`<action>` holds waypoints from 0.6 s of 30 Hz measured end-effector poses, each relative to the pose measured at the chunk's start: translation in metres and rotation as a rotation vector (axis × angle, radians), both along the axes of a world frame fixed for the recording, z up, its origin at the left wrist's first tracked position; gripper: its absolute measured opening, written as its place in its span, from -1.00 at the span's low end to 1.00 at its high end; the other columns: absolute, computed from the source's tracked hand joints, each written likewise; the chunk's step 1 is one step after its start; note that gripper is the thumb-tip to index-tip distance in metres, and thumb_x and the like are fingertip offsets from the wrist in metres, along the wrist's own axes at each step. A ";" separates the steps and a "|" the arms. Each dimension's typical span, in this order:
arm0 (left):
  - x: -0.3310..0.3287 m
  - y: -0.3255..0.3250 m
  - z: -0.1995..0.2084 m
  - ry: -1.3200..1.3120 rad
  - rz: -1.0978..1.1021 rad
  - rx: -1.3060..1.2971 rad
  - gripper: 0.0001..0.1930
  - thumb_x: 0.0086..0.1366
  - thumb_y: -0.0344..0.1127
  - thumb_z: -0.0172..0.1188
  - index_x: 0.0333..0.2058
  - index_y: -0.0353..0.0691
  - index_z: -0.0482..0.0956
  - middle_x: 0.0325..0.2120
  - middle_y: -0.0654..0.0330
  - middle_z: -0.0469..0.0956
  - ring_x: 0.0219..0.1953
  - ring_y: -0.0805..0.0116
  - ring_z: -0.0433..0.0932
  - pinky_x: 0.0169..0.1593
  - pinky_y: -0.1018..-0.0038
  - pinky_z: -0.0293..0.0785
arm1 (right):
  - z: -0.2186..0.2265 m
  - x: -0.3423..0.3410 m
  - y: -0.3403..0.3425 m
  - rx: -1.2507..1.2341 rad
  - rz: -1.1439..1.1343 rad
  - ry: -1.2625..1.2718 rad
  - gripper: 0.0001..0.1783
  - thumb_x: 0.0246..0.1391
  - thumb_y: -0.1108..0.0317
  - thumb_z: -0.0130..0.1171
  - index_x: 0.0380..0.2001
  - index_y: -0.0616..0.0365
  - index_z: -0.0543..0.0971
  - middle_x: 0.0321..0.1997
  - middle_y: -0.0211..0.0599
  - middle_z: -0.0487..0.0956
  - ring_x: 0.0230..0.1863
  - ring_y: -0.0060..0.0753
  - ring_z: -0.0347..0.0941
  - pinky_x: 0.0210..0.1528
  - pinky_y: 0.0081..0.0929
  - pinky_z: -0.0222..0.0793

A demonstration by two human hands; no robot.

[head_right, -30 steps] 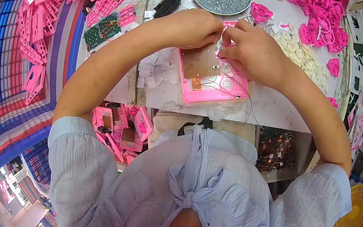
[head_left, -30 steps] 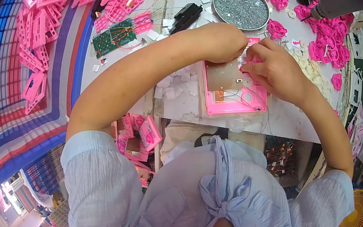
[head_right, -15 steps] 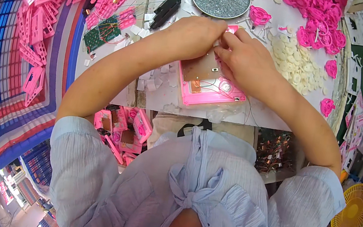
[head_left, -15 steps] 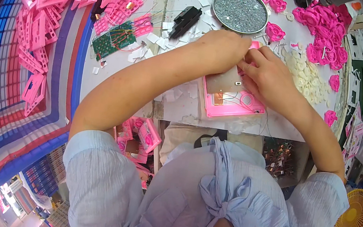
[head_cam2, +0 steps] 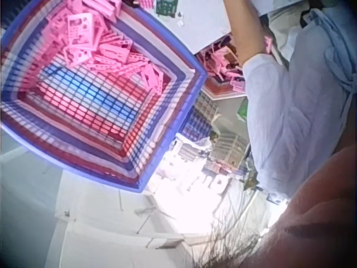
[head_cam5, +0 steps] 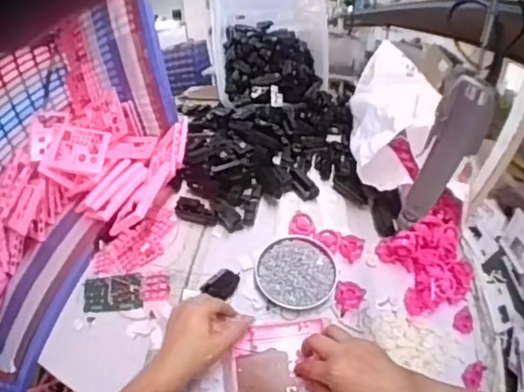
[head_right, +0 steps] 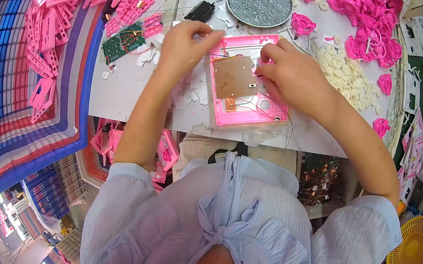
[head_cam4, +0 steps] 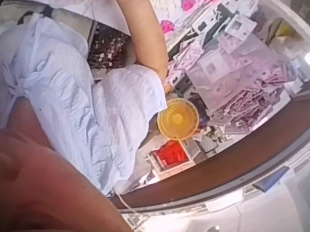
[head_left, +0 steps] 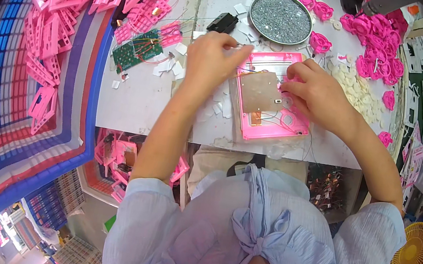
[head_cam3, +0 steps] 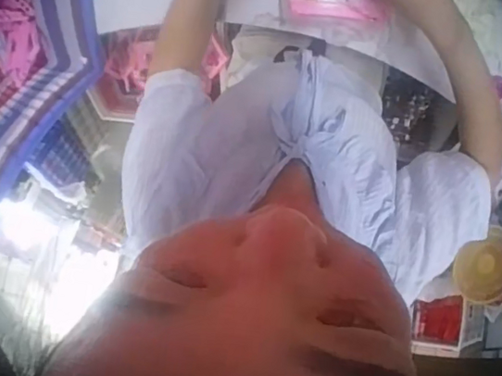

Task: Assembling components into a pink plastic toy case using an electric screwdriver.

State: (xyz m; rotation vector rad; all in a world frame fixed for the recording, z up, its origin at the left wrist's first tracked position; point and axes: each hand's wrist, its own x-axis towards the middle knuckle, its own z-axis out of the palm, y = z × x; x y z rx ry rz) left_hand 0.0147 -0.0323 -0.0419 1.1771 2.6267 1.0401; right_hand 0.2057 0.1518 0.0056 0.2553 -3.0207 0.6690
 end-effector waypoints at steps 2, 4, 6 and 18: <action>0.011 0.008 -0.001 -0.017 -0.012 0.085 -0.74 0.14 -0.08 0.36 -0.45 -0.17 0.71 -0.36 0.19 0.65 -0.24 0.13 0.57 -0.03 0.21 0.31 | -0.001 -0.001 0.004 -0.035 -0.001 -0.003 -0.72 -0.08 0.46 0.31 -0.21 0.15 0.67 -0.13 -0.27 0.55 -0.06 -0.15 0.47 -0.07 -0.28 0.49; 0.015 0.012 -0.005 0.009 -0.032 0.188 -0.77 0.12 -0.10 0.37 -0.45 -0.15 0.72 -0.36 0.21 0.65 -0.25 0.17 0.56 -0.01 0.22 0.23 | 0.000 -0.004 0.004 -0.061 -0.018 0.003 -0.76 -0.07 0.43 0.30 -0.25 0.15 0.67 -0.20 -0.26 0.55 -0.11 -0.13 0.48 -0.10 -0.26 0.49; 0.020 0.015 0.000 0.041 -0.086 0.263 -0.85 0.10 -0.19 0.38 -0.46 -0.11 0.70 -0.41 0.27 0.64 -0.26 0.26 0.54 -0.01 0.22 0.18 | 0.001 -0.005 0.003 -0.083 -0.062 0.012 -0.82 -0.05 0.39 0.28 -0.32 0.14 0.68 -0.32 -0.25 0.55 -0.17 -0.08 0.50 -0.15 -0.21 0.49; 0.046 0.007 0.022 -0.254 -0.195 0.203 -0.90 0.19 -0.30 0.33 -0.38 -0.17 0.65 -0.47 0.26 0.64 -0.47 0.37 0.53 -0.16 0.33 0.25 | -0.017 -0.036 -0.005 -0.596 -0.246 0.252 -0.84 0.13 0.37 0.31 -0.28 0.24 0.65 -0.46 -0.29 0.61 -0.45 -0.57 0.53 -0.43 -0.54 0.42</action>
